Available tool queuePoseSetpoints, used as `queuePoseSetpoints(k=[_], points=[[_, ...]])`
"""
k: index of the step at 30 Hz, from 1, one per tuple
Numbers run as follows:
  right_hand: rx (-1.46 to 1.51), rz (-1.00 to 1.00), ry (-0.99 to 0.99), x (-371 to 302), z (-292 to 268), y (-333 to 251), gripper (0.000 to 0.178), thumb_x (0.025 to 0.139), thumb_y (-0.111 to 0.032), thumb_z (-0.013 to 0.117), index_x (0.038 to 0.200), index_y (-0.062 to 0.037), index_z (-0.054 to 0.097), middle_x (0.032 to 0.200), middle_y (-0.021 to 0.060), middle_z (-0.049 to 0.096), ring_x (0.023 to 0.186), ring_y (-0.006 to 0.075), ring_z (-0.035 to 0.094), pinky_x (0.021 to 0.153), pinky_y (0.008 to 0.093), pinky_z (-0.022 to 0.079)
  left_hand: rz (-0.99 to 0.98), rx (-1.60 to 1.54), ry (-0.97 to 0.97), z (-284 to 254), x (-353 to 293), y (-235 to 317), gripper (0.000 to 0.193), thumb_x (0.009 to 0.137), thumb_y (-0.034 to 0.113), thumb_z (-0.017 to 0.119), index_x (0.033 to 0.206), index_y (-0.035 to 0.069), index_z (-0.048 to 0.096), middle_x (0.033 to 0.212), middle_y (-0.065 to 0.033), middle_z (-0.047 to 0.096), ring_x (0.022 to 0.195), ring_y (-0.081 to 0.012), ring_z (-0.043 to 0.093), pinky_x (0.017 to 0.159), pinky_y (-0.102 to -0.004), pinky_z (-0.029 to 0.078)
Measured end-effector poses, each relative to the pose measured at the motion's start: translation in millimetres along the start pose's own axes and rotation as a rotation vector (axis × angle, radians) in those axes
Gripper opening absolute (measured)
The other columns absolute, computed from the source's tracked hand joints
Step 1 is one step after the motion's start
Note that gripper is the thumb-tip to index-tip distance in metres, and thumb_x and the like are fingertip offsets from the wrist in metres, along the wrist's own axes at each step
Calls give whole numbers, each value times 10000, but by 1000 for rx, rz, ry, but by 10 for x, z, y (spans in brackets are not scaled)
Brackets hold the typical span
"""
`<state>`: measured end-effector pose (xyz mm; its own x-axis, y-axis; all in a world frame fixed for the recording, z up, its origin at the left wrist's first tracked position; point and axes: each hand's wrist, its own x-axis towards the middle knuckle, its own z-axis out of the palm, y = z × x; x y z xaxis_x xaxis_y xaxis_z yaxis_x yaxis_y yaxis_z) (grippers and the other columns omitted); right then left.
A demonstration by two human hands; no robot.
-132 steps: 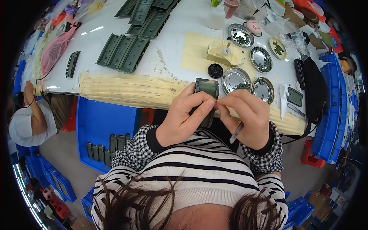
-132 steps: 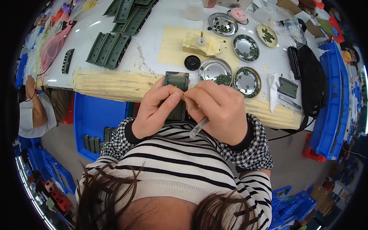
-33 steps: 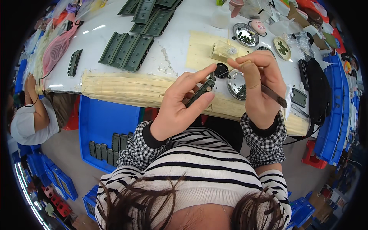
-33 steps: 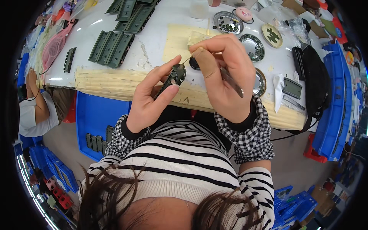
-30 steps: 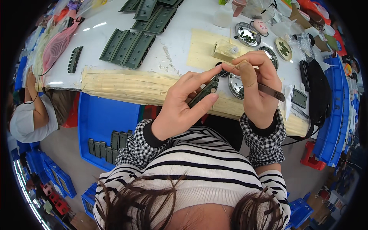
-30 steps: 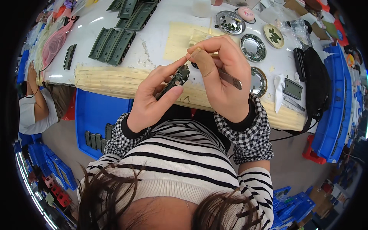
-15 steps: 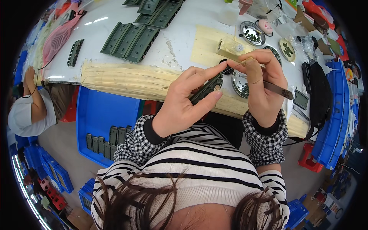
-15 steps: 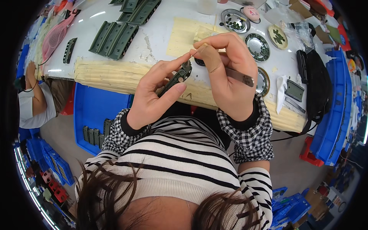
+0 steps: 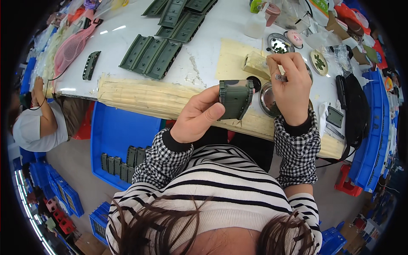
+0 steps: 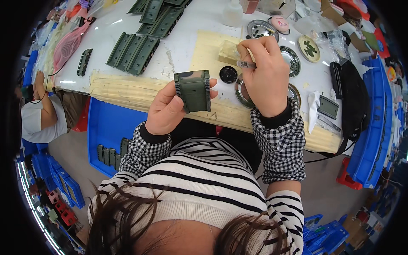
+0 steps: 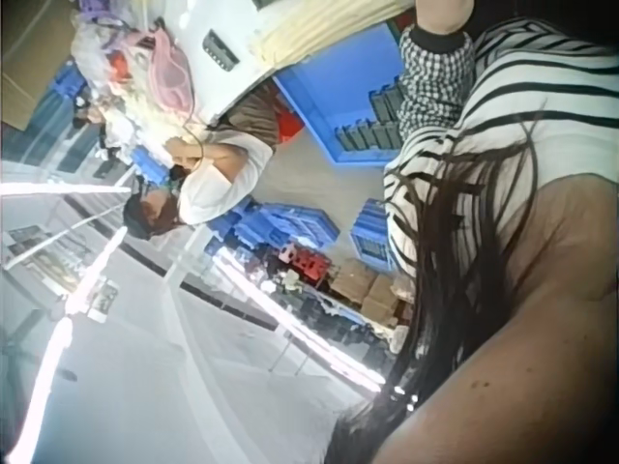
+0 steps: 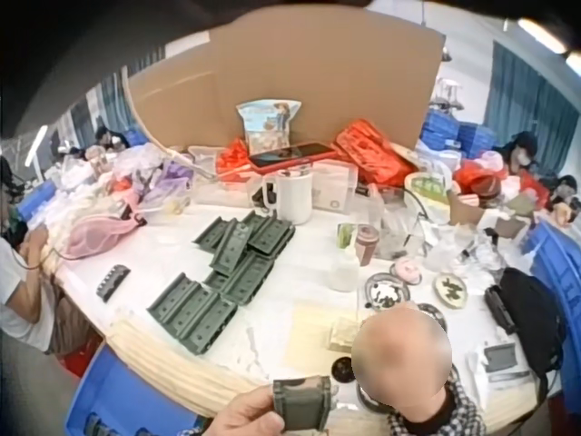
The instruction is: The recorder is assembling small parts onto a toy tank hull using a metal tool.
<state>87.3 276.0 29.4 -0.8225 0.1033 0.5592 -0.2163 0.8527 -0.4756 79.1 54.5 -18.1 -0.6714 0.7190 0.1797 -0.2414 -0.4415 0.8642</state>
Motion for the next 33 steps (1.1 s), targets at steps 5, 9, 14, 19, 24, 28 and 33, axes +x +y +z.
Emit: queuePoseSetpoints(k=[5, 9, 14, 19, 24, 28, 33], points=[[-15, 22, 28, -2, -34, -34, 273, 768, 11, 664, 1034, -50, 654, 865, 102, 575, 665, 234, 583, 570, 320, 469, -32, -106, 33, 79, 16, 102, 583, 993, 349, 427, 1430, -7, 277, 1346, -258, 456, 1167, -330, 544, 978, -419, 442], [84, 73, 117, -47, -259, -210, 214, 831, -5, 647, 1045, -5, 660, 823, 98, 583, 663, 165, 533, 546, 269, 415, -194, -576, 223, 33, -93, 372, 554, 1000, 306, 407, 1431, -12, 265, 1275, -236, 514, 1028, -277, 614, 883, -406, 504], [148, 131, 121, -285, -497, -187, 146, 881, -23, 590, 986, 43, 666, 805, 84, 572, 686, 120, 493, 606, 230, 364, 93, 343, 795, -229, -408, 794, 500, 849, 97, 672, 1264, -8, 415, 1026, -134, 610, 736, -143, 620, 662, -247, 519], [103, 73, -80, -278, -574, -212, 114, 877, -25, 590, 942, 27, 669, 774, 65, 554, 627, 108, 452, 553, 240, 333, 248, 1334, 1226, -1295, -678, 1060, 519, 754, 208, 774, 1156, -11, 529, 1039, -132, 580, 866, -199, 596, 738, -308, 499], [35, 3, -202, 155, -546, 2, 101, 840, -50, 637, 915, 17, 652, 770, 94, 576, 606, 179, 493, 547, 282, 375, 80, 1698, 1181, -2012, -693, 1267, 535, 739, 304, 760, 1148, -2, 600, 1048, -165, 635, 943, -261, 618, 834, -357, 481], [-59, -137, -216, 613, -211, 426, 253, 856, -225, 647, 961, 5, 646, 840, 135, 627, 744, 256, 604, 635, 352, 466, 50, 1701, 1198, -2015, -576, 1265, 518, 760, 299, 747, 1149, -9, 597, 1020, -175, 665, 926, -291, 635, 839, -371, 481], [-190, -102, -325, 1032, 300, 717, 478, 787, -426, 705, 1016, -10, 651, 769, 132, 634, 719, 255, 614, 659, 351, 484, 128, 1918, 1152, -2082, -603, 1221, 417, 780, 307, 736, 1045, 10, 616, 1122, -194, 633, 1081, -351, 559, 932, -423, 420]])
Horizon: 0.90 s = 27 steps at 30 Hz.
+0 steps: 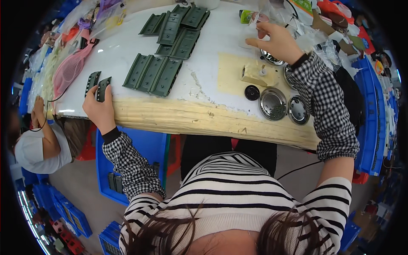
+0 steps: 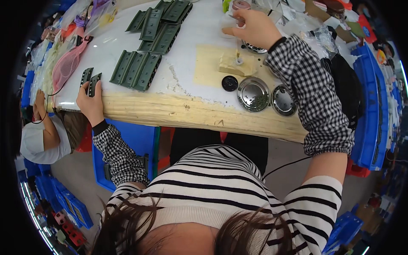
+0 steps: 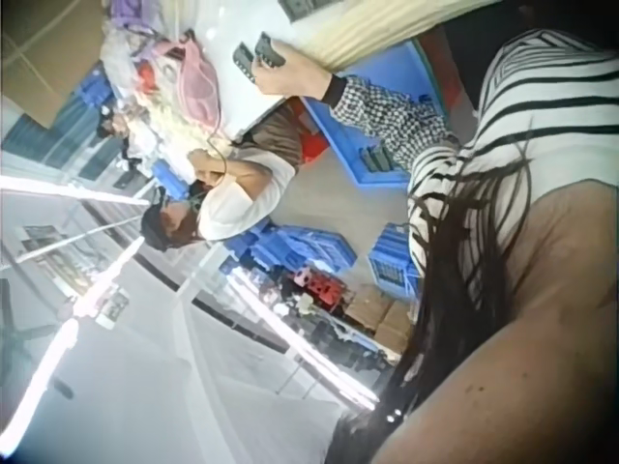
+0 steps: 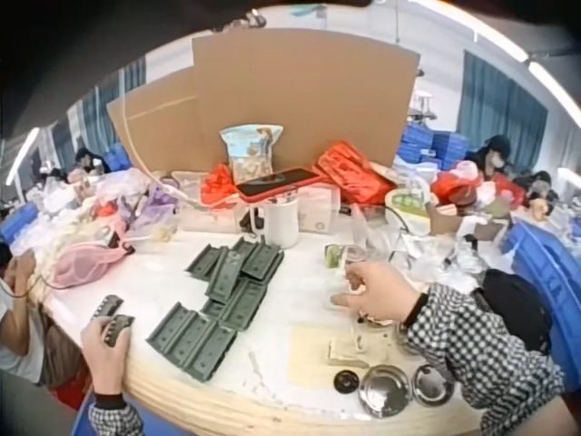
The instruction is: The recorder is assembling small parts onto a toy tank hull using a metal tool.
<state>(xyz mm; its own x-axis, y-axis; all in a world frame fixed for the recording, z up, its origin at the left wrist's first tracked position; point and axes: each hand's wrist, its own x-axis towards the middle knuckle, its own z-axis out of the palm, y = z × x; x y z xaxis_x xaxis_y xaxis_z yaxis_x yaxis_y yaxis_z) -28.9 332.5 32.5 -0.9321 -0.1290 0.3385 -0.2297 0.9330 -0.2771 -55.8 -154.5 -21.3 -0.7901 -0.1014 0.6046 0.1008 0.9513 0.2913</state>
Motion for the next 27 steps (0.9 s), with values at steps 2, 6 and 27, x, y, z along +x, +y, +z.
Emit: queuePoseSetpoints(k=[2, 6, 27], points=[[-122, 105, -191, 143, -21, -89, 521, 772, -451, 709, 1036, -7, 641, 746, 125, 631, 706, 254, 614, 658, 356, 488, 98, 25, 69, 35, 3, -118, 396, 773, 344, 742, 979, 33, 607, 1235, -232, 563, 1201, -402, 460, 1011, -497, 331], [12, 38, -64, 120, -41, 1, 428, 763, -380, 736, 867, 12, 599, 696, 80, 546, 674, 167, 546, 593, 300, 433, 135, 103, 106, 151, 63, -308, 517, 747, 431, 752, 1020, 34, 566, 1212, -224, 560, 1143, -377, 501, 999, -590, 287], [-545, -237, 6, -1447, -827, -498, 464, 646, -58, 674, 1088, -198, 657, 922, -2, 615, 537, 150, 527, 525, 271, 436, -91, -106, 25, 165, 96, -102, 508, 804, 406, 712, 1081, 6, 564, 1055, -173, 647, 968, -311, 634, 865, -378, 477]])
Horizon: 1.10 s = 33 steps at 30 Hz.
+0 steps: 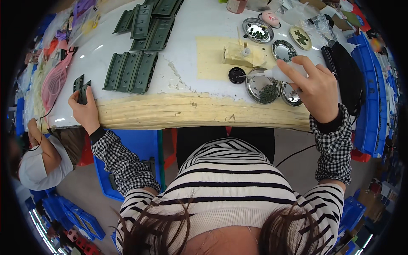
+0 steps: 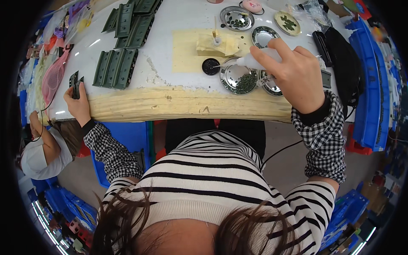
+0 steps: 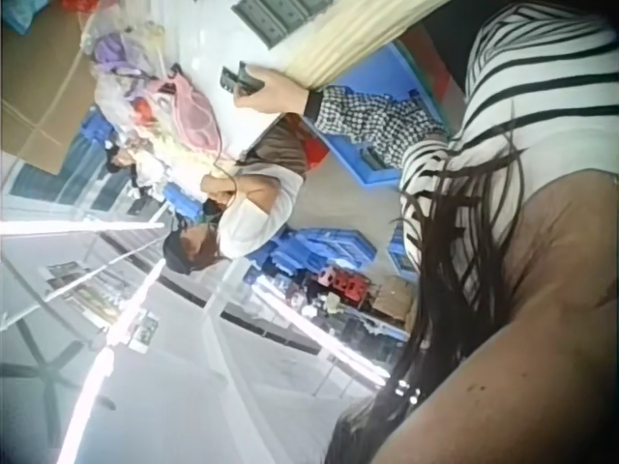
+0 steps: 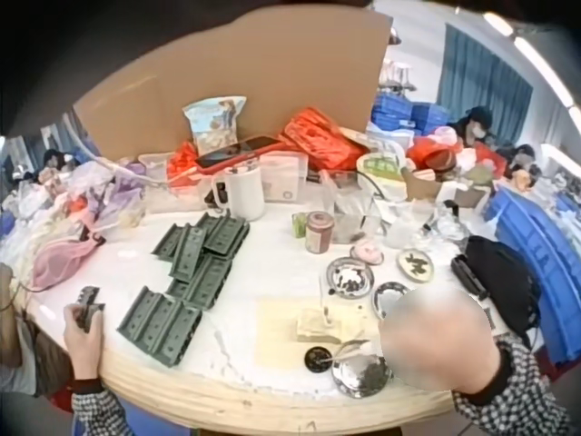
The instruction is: The recorder is assembling small parts onto a toy tank hull using a metal tool.
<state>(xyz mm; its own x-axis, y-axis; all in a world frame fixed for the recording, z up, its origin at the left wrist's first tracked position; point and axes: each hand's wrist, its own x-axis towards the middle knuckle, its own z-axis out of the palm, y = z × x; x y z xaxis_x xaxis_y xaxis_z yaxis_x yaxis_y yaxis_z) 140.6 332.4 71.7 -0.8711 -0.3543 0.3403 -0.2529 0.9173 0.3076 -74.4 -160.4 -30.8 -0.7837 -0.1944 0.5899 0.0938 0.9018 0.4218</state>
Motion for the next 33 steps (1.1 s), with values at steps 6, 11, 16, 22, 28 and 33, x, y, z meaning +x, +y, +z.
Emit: queuePoseSetpoints(k=[6, 11, 16, 22, 28, 33], points=[[-52, -10, -68, 51, -4, -60, 537, 649, -36, 686, 1154, -216, 642, 990, 20, 608, 575, 175, 521, 550, 294, 457, 34, -4, 30, 1, -19, 21, 506, 806, 395, 712, 1082, -2, 560, 1046, -184, 645, 961, -313, 633, 859, -378, 480], [-59, -25, -52, 69, -16, -62, 533, 651, -10, 643, 1148, -203, 642, 995, 29, 608, 578, 176, 522, 551, 293, 460, 19, -14, 34, -12, -36, 50, 509, 806, 394, 713, 1083, -4, 558, 1044, -187, 641, 959, -316, 631, 857, -377, 480], [-71, -37, -57, 90, -37, -65, 535, 657, -5, 626, 1155, -198, 635, 1006, 35, 610, 591, 181, 530, 562, 292, 469, -3, -25, 35, -8, -44, 42, 515, 807, 398, 713, 1088, -4, 557, 1053, -190, 637, 967, -316, 629, 862, -375, 479], [-104, -85, -13, 112, -41, -61, 369, 709, -48, 582, 1062, -146, 633, 980, 25, 587, 520, 118, 519, 553, 261, 421, 7, -21, 37, -2, -42, 27, 520, 806, 399, 714, 1090, -6, 555, 1068, -193, 631, 985, -316, 623, 874, -375, 473], [-40, -44, -17, 99, -49, -32, 423, 677, -33, 628, 1077, -171, 637, 967, 13, 597, 576, 150, 557, 561, 283, 450, 6, -26, 44, -5, -46, 22, 516, 806, 394, 717, 1082, -11, 557, 1061, -190, 632, 984, -314, 622, 877, -376, 472], [152, 82, -54, 50, -29, 27, 492, 637, -31, 725, 1096, -193, 653, 961, 11, 615, 630, 203, 594, 572, 318, 486, -8, -55, 59, -11, -53, 67, 520, 809, 402, 714, 1069, -21, 561, 1042, -187, 634, 972, -308, 623, 869, -372, 473]])
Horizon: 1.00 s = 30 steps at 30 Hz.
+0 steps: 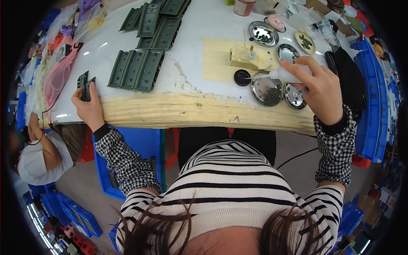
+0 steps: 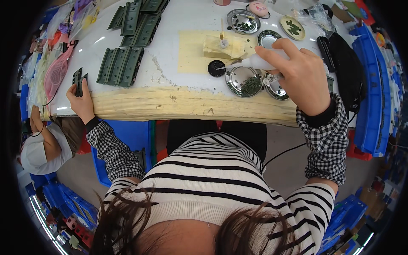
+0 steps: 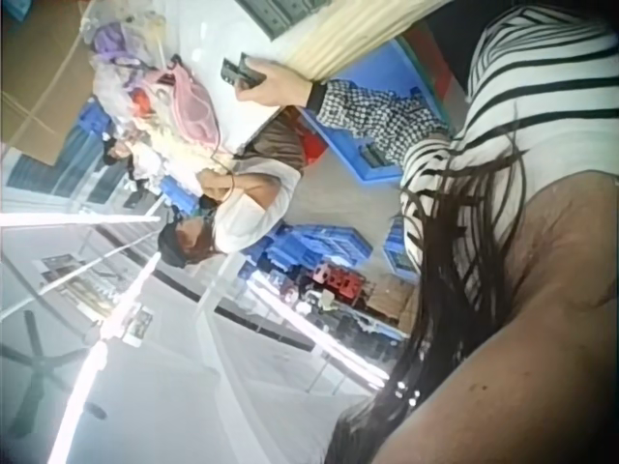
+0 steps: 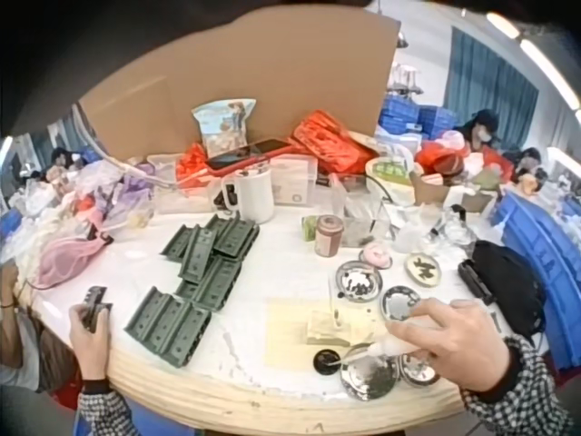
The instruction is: The recorder is assembling small parts onto a toy tank hull using a metal tool.
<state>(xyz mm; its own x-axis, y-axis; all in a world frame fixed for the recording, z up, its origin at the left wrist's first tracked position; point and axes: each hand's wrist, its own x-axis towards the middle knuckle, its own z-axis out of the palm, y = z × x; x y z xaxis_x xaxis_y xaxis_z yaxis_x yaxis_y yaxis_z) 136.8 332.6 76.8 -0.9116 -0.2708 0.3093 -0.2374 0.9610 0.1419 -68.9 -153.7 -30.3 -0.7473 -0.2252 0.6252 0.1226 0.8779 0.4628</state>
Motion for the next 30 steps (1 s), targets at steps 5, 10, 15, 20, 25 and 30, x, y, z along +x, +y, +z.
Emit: queuePoseSetpoints(k=[5, 10, 15, 20, 25, 30], points=[[315, 96, 2, 16, 111, 157, 432, 652, -37, 735, 1062, -165, 683, 936, 45, 633, 706, 244, 637, 596, 321, 517, -74, 5, 49, -30, 19, 60, 513, 807, 404, 717, 1025, -41, 582, 990, -192, 642, 921, -300, 628, 830, -373, 482], [358, 123, 69, 35, 137, 233, 491, 619, 7, 716, 1076, -167, 680, 928, 64, 632, 706, 246, 638, 597, 321, 523, 63, 44, 60, 15, 8, 15, 499, 796, 385, 730, 991, -56, 599, 940, -195, 650, 877, -307, 634, 805, -381, 489], [137, 115, 62, 66, 87, 271, 539, 623, 24, 693, 1118, -185, 658, 940, 58, 613, 669, 243, 621, 585, 325, 511, 41, 60, 48, -19, 23, -47, 501, 794, 401, 728, 1003, -37, 603, 967, -177, 653, 909, -298, 631, 814, -375, 484], [-65, 21, 76, 109, 20, 281, 537, 653, 7, 694, 1141, -208, 640, 978, 38, 593, 647, 228, 606, 592, 333, 501, 26, 64, 41, -5, 19, -50, 502, 796, 414, 725, 1007, -26, 607, 975, -167, 653, 927, -289, 629, 817, -371, 483], [-122, 0, 65, 145, -50, 244, 512, 672, -40, 719, 1145, -215, 636, 985, 27, 593, 641, 223, 598, 590, 336, 498, 49, 37, 54, 11, 7, 10, 483, 782, 361, 745, 990, -51, 601, 935, -191, 652, 875, -309, 633, 805, -384, 486], [-79, 22, 47, 140, -50, 238, 515, 668, -31, 716, 1146, -206, 637, 989, 34, 594, 644, 239, 599, 592, 340, 497, 63, 42, 60, -36, 5, -13, 486, 780, 372, 747, 992, -41, 603, 936, -182, 649, 876, -304, 626, 808, -389, 480]])
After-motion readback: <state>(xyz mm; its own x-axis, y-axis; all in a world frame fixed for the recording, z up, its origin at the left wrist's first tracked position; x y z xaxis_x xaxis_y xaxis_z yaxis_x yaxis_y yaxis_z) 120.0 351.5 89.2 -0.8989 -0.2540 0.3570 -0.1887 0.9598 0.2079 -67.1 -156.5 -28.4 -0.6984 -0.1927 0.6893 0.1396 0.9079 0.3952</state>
